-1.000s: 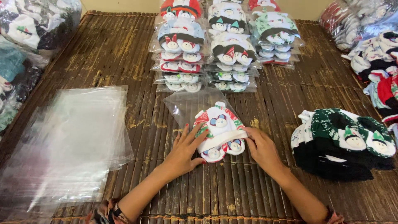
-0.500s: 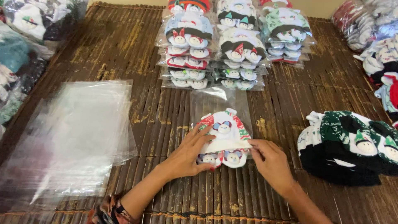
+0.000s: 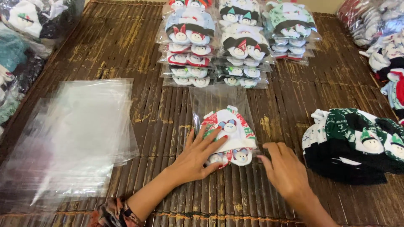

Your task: The person organizes small fabric items by folding them and placing them into clear plastic bags on a bamboo surface.

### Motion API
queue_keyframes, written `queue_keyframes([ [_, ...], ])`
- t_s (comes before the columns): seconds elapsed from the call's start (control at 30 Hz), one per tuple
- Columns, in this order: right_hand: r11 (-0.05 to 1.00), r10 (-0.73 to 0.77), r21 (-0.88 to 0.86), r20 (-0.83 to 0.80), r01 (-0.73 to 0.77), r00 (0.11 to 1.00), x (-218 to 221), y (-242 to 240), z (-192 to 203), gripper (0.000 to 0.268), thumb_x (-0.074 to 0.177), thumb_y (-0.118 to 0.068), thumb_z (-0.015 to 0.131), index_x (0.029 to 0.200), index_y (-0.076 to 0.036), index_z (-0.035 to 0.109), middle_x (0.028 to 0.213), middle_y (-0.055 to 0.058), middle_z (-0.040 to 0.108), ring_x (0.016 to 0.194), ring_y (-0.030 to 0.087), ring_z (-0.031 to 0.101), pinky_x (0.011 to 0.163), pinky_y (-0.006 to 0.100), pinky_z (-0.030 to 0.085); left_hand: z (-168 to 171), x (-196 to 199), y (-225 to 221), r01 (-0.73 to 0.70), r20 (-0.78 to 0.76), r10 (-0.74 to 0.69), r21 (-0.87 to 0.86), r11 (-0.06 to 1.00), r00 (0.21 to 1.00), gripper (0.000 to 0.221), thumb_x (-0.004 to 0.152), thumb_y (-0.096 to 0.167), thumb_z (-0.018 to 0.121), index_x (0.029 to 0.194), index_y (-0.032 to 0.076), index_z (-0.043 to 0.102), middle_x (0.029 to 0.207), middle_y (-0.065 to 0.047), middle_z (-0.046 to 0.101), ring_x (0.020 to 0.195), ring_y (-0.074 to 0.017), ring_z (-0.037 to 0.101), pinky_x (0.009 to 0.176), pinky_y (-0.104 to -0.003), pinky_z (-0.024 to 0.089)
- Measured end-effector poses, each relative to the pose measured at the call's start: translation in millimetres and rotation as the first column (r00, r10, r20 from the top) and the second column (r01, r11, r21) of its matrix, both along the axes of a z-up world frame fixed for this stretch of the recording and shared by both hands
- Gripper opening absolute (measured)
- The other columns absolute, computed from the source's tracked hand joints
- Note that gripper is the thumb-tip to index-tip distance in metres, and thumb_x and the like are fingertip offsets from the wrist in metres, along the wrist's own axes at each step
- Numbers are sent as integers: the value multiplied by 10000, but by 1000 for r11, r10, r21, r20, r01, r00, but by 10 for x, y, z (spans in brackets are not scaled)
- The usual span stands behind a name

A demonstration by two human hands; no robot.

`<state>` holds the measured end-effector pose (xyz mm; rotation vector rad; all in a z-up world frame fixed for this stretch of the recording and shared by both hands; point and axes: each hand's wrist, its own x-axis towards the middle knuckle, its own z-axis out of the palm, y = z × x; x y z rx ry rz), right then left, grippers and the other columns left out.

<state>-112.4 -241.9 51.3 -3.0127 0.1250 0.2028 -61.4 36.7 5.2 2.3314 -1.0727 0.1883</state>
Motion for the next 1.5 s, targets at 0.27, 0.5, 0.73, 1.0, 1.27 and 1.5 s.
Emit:
queue_keyframes([
  [0.27,815,553,-101,429,-571,714,-340,567,-845,690,962,-400,617,1496,-24,393,1641,296,222,1428,549,298,1039,576,392,-110,10,-136,-26,-92,22,-34,999,995,494,1044,249,482,1536,230,448,1679,-148,204,1528,-521,54,1167,-728,135],
  [0.5,864,488,3,232,-503,841,-204,656,-727,592,1026,-375,504,1527,-116,327,1536,307,287,1411,686,145,1010,726,407,252,-41,-92,65,-143,-100,-231,971,985,421,1006,142,496,1417,177,580,1583,-240,397,1518,-462,256,1249,-612,157],
  [0.73,891,442,-103,415,-442,795,-283,677,-872,543,915,-468,650,1335,-144,535,1644,306,171,1388,702,264,998,680,426,237,-227,-169,6,-250,-9,-14,1000,968,540,1022,246,503,1555,279,423,1682,-192,167,1507,-542,52,1135,-695,246],
  [1.0,919,375,-10,327,-394,867,203,874,-859,746,848,-185,585,1558,-121,364,1663,296,-56,1317,793,134,949,857,345,95,-189,-161,-15,-220,8,-28,1000,975,508,1005,187,540,1510,223,503,1692,-167,120,1521,-527,-12,1142,-721,187],
  [1.27,918,371,-9,373,-397,851,619,989,-898,648,945,-371,537,1515,-119,359,1672,250,-18,1363,734,186,907,808,389,96,-207,-143,-6,-105,-1,-69,998,995,477,1019,188,541,1495,194,516,1670,-203,188,1508,-570,83,1144,-694,231],
  [1.5,945,316,11,-282,-326,906,500,1109,-234,1156,864,-725,601,1650,-317,-142,1645,145,-384,1469,536,-267,1169,746,8,98,-152,-75,-7,-234,38,134,991,971,630,999,564,373,1551,270,451,1697,-152,84,1495,-538,-50,1090,-794,-33],
])
